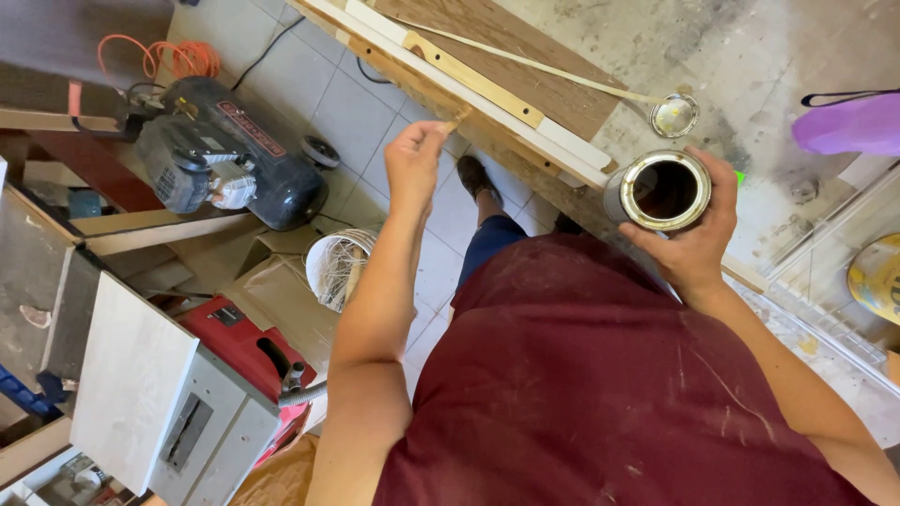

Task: The person applies stain to a long wooden strip by dipping a small brush into a can of dark liquid and then brushing it along the surface of the wood.

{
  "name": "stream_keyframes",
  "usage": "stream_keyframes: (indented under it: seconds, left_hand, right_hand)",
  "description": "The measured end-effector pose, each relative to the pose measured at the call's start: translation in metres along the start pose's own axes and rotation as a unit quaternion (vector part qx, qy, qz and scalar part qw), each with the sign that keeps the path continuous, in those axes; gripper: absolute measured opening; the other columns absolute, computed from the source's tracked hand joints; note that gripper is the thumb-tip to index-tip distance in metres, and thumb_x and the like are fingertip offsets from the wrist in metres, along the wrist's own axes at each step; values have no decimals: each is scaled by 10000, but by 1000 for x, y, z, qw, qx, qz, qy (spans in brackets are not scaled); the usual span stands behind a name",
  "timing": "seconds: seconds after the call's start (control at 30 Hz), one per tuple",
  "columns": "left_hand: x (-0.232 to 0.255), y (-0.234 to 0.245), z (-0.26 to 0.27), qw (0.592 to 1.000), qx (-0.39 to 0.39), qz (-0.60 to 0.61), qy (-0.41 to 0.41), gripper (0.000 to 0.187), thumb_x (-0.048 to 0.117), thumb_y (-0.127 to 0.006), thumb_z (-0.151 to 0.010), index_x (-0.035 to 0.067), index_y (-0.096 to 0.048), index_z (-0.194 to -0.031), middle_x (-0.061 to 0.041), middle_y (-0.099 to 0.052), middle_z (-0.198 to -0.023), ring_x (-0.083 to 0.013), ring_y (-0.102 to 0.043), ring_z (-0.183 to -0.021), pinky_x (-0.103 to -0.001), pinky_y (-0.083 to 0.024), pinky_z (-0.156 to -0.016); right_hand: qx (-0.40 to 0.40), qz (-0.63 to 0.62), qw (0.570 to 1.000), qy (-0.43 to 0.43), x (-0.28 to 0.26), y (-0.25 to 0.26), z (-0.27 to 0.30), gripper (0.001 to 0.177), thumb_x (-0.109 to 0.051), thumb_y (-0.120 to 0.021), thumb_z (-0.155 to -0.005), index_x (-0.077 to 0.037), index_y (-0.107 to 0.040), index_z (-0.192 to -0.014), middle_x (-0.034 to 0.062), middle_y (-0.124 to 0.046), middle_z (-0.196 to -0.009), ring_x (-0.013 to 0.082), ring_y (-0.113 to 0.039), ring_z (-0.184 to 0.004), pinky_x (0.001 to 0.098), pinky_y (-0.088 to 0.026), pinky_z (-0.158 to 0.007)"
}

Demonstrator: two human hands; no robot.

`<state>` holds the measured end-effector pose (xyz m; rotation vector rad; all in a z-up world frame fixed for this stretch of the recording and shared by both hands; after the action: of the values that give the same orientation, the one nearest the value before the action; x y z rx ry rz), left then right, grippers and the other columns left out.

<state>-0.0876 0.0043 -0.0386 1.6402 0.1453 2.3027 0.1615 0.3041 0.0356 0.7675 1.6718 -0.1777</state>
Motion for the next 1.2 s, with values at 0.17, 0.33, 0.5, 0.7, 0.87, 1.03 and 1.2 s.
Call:
stream_keyframes:
  seconds: [0.17, 0.33, 0.5, 0.7, 0.87, 1.03, 1.2]
  left_hand:
    - [-20, -24, 11, 998, -46, 52, 12, 70, 154, -768, -925, 106, -813, -902, 45, -687, -710, -54, -471, -608, -218, -388, -563]
    - [-17, -14, 0, 998, -41, 37, 8, 104, 189, -755, -913, 107, -818, -924, 61, -713, -757, -42, -432, -607, -225, -370, -584]
    - [-18, 11, -19, 990, 56, 126, 8, 112, 138, -675, -918, 67, -756, -888, 27, -471, -630, -83, -363, -561, -247, -304, -525]
    - [-10, -26, 5, 995, -88, -20, -28, 101, 188, -758, -932, 105, -816, -933, 8, -805, -920, -78, -684, -858, -245, -529, -833]
    - [-3, 46, -53, 994, 71, 75, 32, 154, 135, -644, -905, 91, -791, -918, 27, -474, -661, -97, -360, -582, -257, -311, -557]
    - [-5, 57, -68, 984, 99, 146, 28, 140, 152, -653, -891, 54, -744, -936, 57, -359, -636, -72, -281, -580, -253, -218, -543]
    - [-29, 11, -27, 989, 39, 140, -5, 132, 159, -719, -916, 67, -810, -945, 61, -466, -584, -68, -312, -530, -252, -238, -501]
  right_hand:
    - [2, 0, 1000, 4, -1, -1, -2, 903, -328, -919, -764, -16, -463, -1479, 180, -494, -1422, 336, -516, -1331, 459, -400, -1190]
    - [1, 0, 1000, 7, 0, 0, -3, 908, -324, -917, -767, -1, -464, -1484, 186, -496, -1427, 337, -517, -1335, 455, -401, -1197]
    - [0, -3, 1000, 4, -1, -1, -3, 904, -332, -911, -766, -9, -465, -1483, 188, -500, -1424, 334, -520, -1330, 450, -392, -1194]
    - [0, -18, 1000, 2, -2, -1, -4, 908, -297, -910, -769, -4, -446, -1493, 192, -502, -1442, 335, -524, -1349, 455, -398, -1209]
    - [-3, -14, 1000, -8, 2, -2, -2, 917, -287, -916, -756, 0, -453, -1494, 182, -504, -1429, 324, -530, -1329, 439, -402, -1190]
    - [-4, -4, 1000, 4, -4, -2, -5, 886, -297, -905, -776, 4, -458, -1479, 195, -512, -1426, 344, -527, -1333, 462, -405, -1192]
    - [1, -3, 1000, 1, -1, 0, -5, 893, -278, -910, -773, 6, -454, -1487, 204, -514, -1431, 350, -529, -1338, 468, -408, -1194]
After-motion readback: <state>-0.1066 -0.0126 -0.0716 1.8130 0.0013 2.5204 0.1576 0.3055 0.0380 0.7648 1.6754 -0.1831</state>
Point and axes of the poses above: each hand's wrist, its own z-axis away from the middle knuckle, its own y-axis out of the back of the hand, x = y × z, the point moved 8 cm from there along -z, towards the middle knuckle
